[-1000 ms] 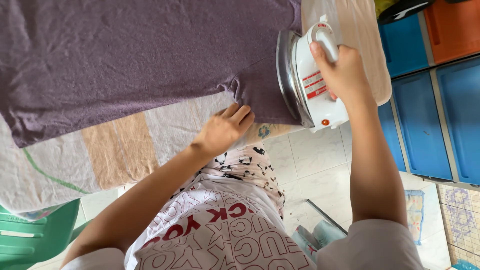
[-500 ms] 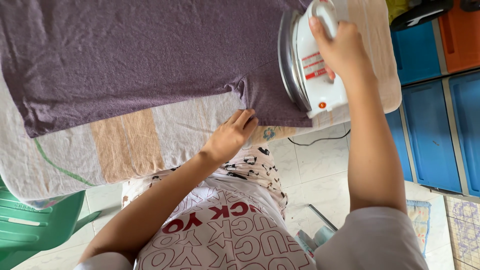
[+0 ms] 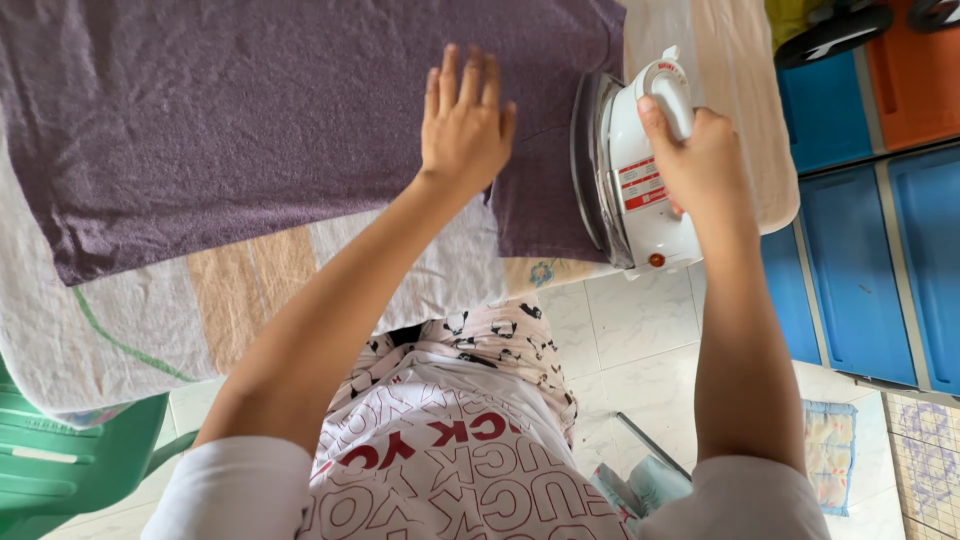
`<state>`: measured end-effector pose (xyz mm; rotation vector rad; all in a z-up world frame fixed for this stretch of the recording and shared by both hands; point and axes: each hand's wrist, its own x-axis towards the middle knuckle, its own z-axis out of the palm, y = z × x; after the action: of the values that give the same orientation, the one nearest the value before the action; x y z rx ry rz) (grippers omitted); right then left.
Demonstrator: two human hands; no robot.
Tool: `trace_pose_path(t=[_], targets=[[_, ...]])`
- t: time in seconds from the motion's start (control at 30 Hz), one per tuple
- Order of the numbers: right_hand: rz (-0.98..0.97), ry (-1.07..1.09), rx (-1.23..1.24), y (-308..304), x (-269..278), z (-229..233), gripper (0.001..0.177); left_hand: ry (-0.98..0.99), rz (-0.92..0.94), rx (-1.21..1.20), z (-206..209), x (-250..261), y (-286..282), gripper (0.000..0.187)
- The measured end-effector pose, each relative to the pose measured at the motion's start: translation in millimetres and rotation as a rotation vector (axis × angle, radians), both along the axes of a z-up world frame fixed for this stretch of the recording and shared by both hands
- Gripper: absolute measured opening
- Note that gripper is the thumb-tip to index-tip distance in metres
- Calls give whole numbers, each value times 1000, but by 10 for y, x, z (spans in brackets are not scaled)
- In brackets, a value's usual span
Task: The person irons a purple t-shirt on a table covered with a white cloth. They smooth the fabric with their hands, use a white iron to press the shirt, and flip the shirt over to iron the other side.
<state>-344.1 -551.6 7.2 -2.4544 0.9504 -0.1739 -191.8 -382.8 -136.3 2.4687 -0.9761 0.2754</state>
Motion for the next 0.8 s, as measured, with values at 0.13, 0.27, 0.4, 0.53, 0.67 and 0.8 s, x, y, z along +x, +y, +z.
trace_pose_path(t=[0.13, 0.27, 0.4, 0.53, 0.67, 0.8], targets=[[-36, -45, 25, -17, 125, -14, 65, 148, -4, 193, -127, 73, 54, 68], [-24, -120, 66, -154, 432, -85, 63, 124, 10, 184, -157, 67, 69, 69], [-5, -139, 31, -315, 786, -118, 65, 127, 16, 184, -133, 78, 58, 69], [-4, -111, 47, -361, 831, -138, 70, 143, 22, 188, -134, 72, 63, 70], [-95, -34, 38, -248, 627, -69, 68, 138, 22, 174, -126, 75, 69, 71], [-152, 2, 96, -96, 317, -29, 66, 135, 21, 172, -135, 64, 73, 71]])
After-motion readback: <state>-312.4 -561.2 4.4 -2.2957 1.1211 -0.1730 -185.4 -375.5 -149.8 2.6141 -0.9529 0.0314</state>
